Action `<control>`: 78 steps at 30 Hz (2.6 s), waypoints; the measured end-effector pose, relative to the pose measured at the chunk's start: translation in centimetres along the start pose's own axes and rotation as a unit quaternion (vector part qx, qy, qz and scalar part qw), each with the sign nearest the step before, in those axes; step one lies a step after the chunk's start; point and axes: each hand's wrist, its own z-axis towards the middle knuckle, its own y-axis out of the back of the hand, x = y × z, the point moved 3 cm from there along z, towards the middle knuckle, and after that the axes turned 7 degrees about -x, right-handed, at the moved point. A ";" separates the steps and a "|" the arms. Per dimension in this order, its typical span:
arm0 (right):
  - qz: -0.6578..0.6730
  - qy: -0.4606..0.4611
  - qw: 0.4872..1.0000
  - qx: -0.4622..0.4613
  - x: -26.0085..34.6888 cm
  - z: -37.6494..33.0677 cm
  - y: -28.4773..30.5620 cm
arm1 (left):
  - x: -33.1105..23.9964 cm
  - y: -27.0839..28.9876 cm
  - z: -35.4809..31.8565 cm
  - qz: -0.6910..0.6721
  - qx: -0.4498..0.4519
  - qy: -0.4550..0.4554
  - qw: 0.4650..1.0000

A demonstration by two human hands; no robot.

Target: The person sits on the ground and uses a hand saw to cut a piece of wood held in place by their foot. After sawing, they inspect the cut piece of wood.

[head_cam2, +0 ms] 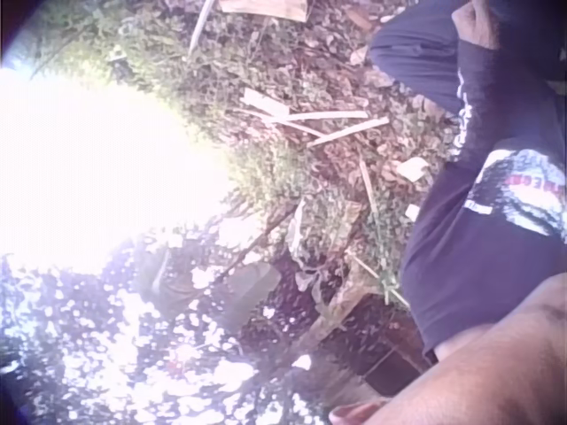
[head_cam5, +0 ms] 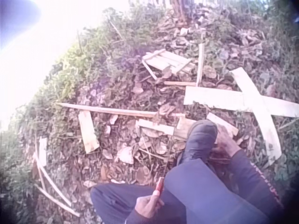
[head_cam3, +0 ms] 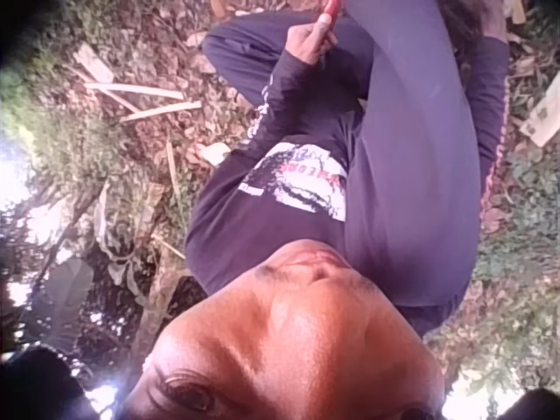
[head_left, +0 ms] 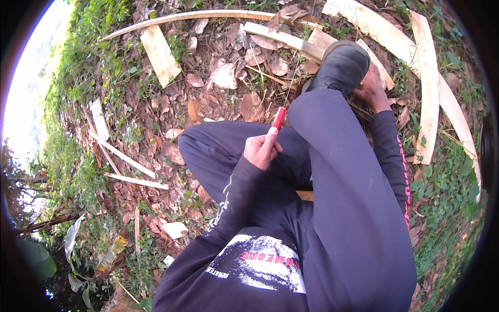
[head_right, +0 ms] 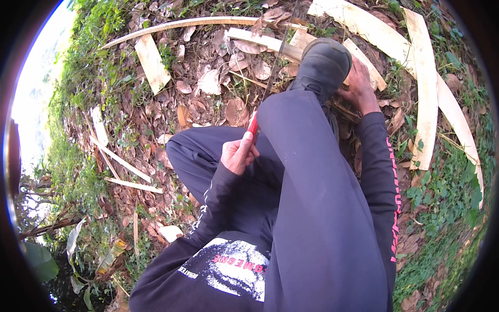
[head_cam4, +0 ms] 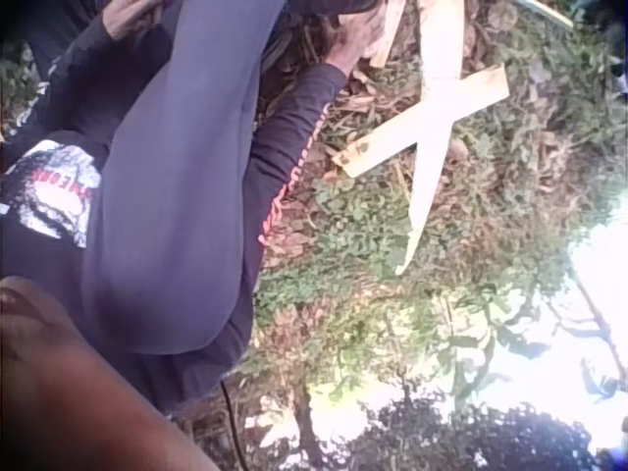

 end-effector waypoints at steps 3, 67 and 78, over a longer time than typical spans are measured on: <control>0.042 -0.026 0.998 -0.039 2.5 0.1 1.7 | 0.5 0.0 -0.1 -0.009 -0.013 0.000 1.000; 0.143 -0.265 0.936 -0.183 2.4 4.8 -0.3 | -3.2 2.3 -2.5 0.159 -0.120 -0.309 0.930; 0.134 -0.293 0.928 -0.185 2.4 4.9 0.6 | -2.2 2.8 -5.3 0.123 -0.149 -0.341 0.920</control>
